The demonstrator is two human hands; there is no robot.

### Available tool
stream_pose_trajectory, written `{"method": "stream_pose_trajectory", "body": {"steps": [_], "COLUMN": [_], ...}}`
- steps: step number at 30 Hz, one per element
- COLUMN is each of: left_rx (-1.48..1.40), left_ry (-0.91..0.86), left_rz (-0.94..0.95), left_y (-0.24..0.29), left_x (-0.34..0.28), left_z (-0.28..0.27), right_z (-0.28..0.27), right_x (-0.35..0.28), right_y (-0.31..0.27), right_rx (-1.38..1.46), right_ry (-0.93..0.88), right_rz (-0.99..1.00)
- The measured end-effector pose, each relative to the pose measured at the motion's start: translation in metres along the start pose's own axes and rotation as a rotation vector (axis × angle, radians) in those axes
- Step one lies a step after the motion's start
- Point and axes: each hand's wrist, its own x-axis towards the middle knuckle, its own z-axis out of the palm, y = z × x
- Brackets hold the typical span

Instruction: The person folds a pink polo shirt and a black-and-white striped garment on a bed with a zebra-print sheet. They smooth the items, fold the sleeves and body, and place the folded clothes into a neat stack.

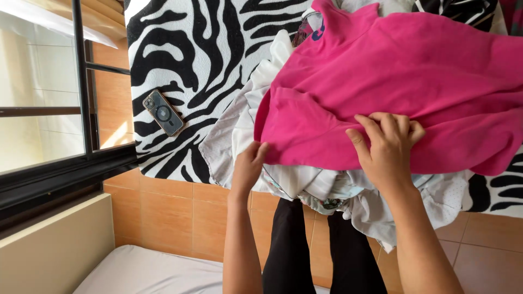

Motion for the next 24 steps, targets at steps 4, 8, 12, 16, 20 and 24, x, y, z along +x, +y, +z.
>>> {"method": "stream_pose_trajectory", "body": {"steps": [4,8,12,16,20,24], "left_rx": [0.108,-0.022,-0.042,0.139,0.168,0.195], "left_ry": [-0.096,0.106,0.177,0.301,0.187,0.015], "left_rz": [-0.087,-0.003,-0.046,0.206,0.551,0.708], "left_y": [0.016,0.014,0.021,0.058,0.110,0.145], "left_x": [0.019,0.018,0.011,-0.002,-0.028,-0.060], "left_z": [0.020,0.037,0.036,0.050,0.097,0.152], "right_z": [0.021,0.045,0.041,0.012,-0.022,-0.033], "right_x": [0.018,0.029,0.034,0.024,-0.024,-0.080], "right_y": [-0.013,-0.039,-0.052,-0.030,0.038,0.122], "right_rx": [-0.049,-0.012,0.057,0.052,0.163,0.134], "right_ry": [0.048,0.001,-0.005,0.188,0.381,0.493], "right_rz": [0.006,0.010,0.041,0.000,0.236,0.408]}}
